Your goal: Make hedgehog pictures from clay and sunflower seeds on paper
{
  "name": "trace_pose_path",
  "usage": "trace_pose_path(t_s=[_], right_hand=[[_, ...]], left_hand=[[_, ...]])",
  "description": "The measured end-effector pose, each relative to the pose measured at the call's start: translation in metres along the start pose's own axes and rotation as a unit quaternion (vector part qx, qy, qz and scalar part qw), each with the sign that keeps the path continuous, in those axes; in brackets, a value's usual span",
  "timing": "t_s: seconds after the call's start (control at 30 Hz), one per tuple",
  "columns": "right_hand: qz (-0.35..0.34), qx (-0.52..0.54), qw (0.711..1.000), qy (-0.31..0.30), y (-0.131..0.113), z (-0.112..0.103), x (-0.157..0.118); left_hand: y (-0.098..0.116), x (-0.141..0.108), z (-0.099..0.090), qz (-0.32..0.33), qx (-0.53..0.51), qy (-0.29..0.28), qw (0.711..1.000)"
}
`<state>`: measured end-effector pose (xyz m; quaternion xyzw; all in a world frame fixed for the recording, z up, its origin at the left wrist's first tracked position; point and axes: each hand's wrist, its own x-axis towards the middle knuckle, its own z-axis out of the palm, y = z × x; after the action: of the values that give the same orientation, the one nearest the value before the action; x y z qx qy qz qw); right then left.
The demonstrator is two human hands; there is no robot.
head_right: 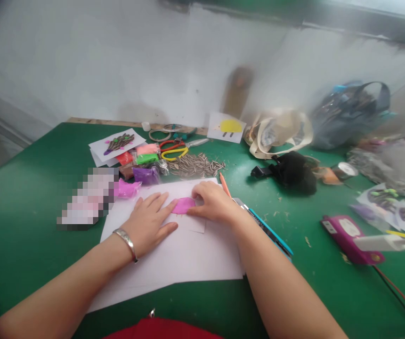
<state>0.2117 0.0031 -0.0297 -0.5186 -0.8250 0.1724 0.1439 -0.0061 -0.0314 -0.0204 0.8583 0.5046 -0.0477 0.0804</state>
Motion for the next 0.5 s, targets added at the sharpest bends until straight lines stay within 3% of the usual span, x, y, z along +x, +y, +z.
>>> trace_pose_path(t_s=[0.13,0.33,0.5], right_hand=[[-0.01,0.003,1.0,-0.002,-0.001,-0.001,0.0],[0.035,0.055,0.997,0.027,0.001,0.003,0.004],[0.057,0.007,0.997,0.06,-0.004,0.014,0.012]], left_hand=[[0.0,0.0,-0.001,0.002,-0.008,0.003,1.0],[0.001,0.0,-0.002,-0.004,-0.006,-0.008,1.0],[0.002,0.0,0.0,-0.012,0.002,-0.007,1.0]])
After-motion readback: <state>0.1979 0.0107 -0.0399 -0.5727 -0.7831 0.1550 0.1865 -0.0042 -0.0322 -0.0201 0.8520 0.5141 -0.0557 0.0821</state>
